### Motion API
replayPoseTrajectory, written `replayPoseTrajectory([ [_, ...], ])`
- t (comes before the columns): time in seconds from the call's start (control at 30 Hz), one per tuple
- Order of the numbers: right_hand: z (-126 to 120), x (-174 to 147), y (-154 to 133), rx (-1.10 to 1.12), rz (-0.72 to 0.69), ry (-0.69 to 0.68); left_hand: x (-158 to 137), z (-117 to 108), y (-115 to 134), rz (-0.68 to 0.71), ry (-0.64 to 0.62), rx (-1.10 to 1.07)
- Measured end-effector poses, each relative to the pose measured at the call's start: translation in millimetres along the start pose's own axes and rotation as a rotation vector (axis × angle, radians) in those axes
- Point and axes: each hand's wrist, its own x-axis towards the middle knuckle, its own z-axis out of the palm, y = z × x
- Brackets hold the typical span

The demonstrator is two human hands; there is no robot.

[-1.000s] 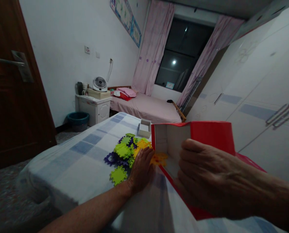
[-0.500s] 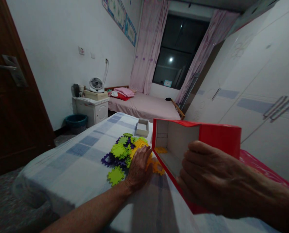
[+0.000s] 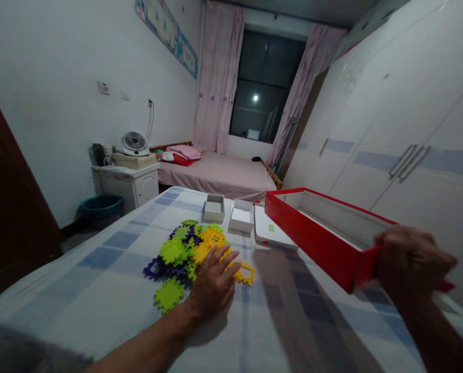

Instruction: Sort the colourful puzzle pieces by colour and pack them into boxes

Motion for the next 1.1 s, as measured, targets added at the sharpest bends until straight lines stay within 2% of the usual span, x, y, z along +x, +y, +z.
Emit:
replayPoseTrajectory([
  [0.07, 20, -13, 8, -0.054, 0.068, 0.012, -3, 2, 9, 0.205, -0.095, -0.034],
  [0.13, 44, -21, 9, -0.129, 0.148, 0.028, -5, 5, 16, 0.344, -0.181, -0.070],
  [0.2, 70, -24, 5, -0.152, 0.201, 0.004, -6, 8, 20, 0.361, -0.249, -0.077],
  [0.3, 99, -28, -4, -0.128, 0.202, -0.068, -6, 12, 20, 0.295, -0.285, -0.048],
  [0.4, 104, -34, -18, -0.064, 0.097, -0.089, -4, 11, 15, 0.304, -0.204, -0.018],
  [0.47, 94, -38, -28, -0.004, -0.024, -0.095, 3, 5, 10, 0.318, -0.105, 0.001],
  [0.57, 65, -39, -41, 0.079, -0.188, -0.082, 26, -11, 8, 0.249, 0.022, 0.005],
  [0.67, 32, -31, -54, 0.138, -0.296, -0.088, 64, -26, 10, 0.221, 0.079, -0.063],
  [0.77, 7, -22, -64, 0.148, -0.355, -0.141, 110, -32, 11, 0.199, 0.046, -0.116],
  [0.93, -23, -21, -73, 0.179, -0.414, -0.187, 164, -27, 4, 0.107, -0.147, -0.080],
  [1.1, -46, -36, -79, 0.186, -0.432, -0.285, 169, -9, 8, 0.038, -0.607, 0.157],
])
